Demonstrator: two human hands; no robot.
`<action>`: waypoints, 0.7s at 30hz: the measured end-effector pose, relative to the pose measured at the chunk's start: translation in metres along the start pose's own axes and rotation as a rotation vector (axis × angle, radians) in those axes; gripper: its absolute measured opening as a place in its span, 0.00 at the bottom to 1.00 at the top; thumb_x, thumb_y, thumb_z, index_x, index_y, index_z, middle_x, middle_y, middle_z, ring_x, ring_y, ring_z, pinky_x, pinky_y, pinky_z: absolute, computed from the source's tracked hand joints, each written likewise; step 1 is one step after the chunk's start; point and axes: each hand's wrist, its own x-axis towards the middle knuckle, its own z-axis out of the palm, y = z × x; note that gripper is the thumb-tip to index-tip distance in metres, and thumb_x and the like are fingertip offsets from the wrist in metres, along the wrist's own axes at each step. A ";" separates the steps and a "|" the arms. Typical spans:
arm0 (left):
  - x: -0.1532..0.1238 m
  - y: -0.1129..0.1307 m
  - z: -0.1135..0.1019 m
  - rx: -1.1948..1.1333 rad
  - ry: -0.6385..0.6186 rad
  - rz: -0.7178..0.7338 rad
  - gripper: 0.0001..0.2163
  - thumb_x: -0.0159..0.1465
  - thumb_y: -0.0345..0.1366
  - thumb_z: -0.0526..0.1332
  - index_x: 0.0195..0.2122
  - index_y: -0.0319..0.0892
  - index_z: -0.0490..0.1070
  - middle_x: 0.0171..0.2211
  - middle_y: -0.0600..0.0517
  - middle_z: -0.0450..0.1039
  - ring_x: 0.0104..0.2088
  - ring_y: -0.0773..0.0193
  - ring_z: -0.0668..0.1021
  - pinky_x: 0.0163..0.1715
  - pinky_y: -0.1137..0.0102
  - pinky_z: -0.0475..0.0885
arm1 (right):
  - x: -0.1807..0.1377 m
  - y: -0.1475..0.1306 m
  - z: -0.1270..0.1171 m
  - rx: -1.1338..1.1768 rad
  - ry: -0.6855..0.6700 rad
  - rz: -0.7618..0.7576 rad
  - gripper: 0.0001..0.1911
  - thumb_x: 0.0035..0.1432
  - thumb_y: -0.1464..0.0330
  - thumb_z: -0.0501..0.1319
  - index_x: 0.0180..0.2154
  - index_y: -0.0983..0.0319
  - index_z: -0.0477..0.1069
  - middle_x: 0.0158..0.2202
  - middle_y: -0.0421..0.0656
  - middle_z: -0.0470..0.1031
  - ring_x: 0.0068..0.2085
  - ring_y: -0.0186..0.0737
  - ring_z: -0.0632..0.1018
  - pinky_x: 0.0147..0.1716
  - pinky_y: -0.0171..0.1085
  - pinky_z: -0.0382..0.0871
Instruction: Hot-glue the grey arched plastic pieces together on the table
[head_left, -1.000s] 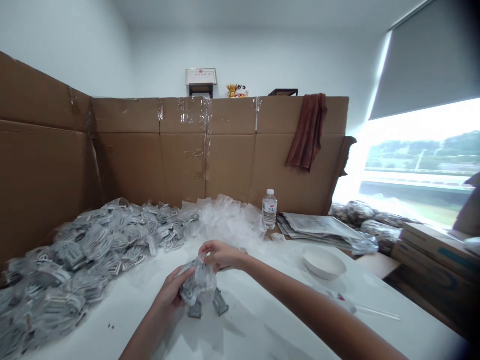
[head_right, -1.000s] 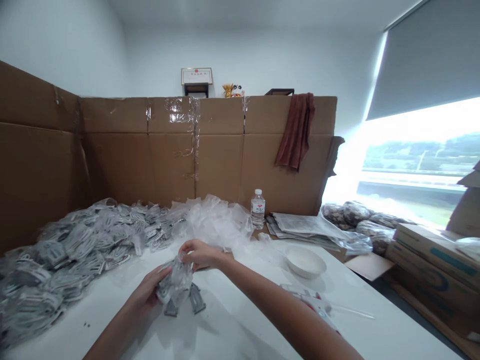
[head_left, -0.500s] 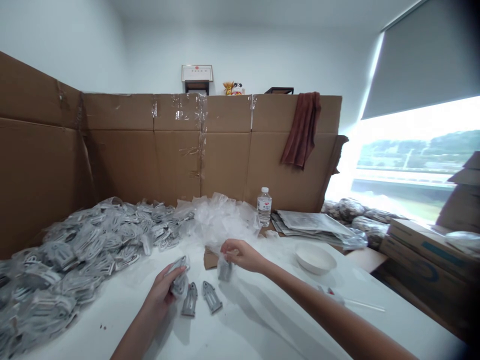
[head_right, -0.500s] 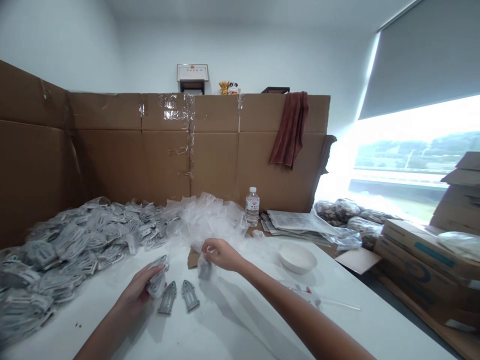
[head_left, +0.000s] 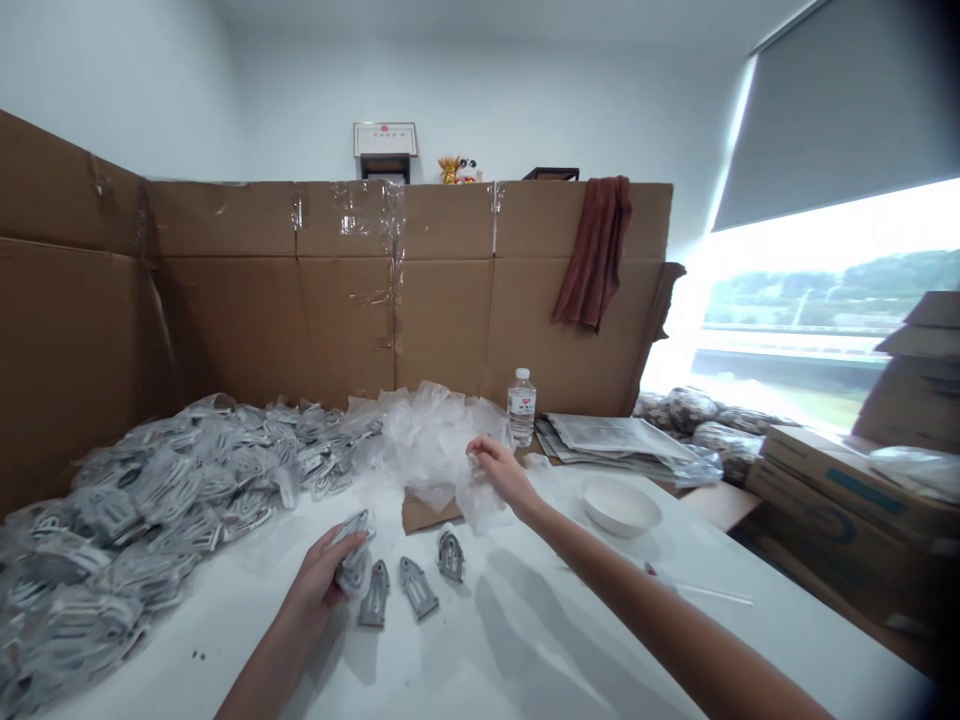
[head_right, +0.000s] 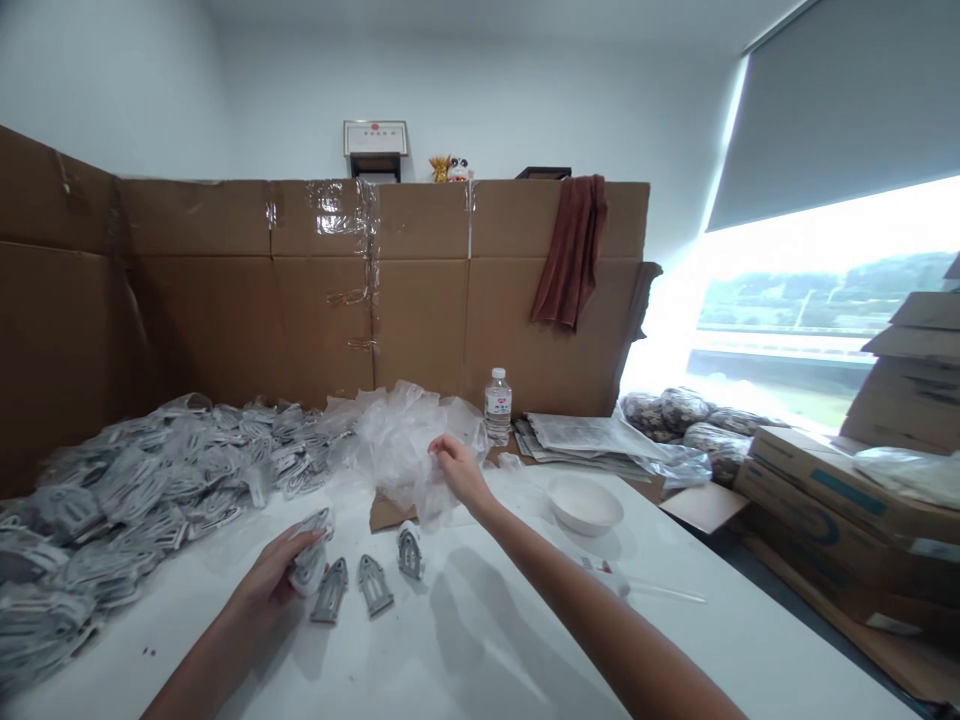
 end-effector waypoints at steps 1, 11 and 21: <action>0.000 0.000 0.000 -0.002 0.002 0.002 0.21 0.53 0.33 0.74 0.47 0.41 0.72 0.26 0.56 0.73 0.23 0.67 0.78 0.18 0.78 0.68 | 0.000 0.001 -0.002 -0.018 -0.035 0.028 0.18 0.67 0.56 0.59 0.48 0.64 0.71 0.45 0.45 0.74 0.42 0.38 0.76 0.42 0.43 0.74; 0.001 -0.002 -0.002 0.003 0.032 0.014 0.27 0.51 0.33 0.76 0.51 0.42 0.72 0.30 0.54 0.78 0.24 0.66 0.80 0.18 0.78 0.67 | -0.049 -0.015 0.016 -0.273 -0.308 -0.002 0.17 0.51 0.64 0.67 0.44 0.59 0.73 0.41 0.42 0.77 0.41 0.41 0.76 0.39 0.37 0.66; 0.001 -0.002 -0.002 -0.014 0.039 0.010 0.29 0.50 0.31 0.76 0.54 0.42 0.71 0.30 0.53 0.78 0.24 0.63 0.81 0.19 0.76 0.71 | -0.054 -0.015 0.013 -0.367 -0.348 -0.053 0.07 0.49 0.71 0.64 0.34 0.61 0.77 0.40 0.42 0.79 0.42 0.41 0.76 0.40 0.34 0.64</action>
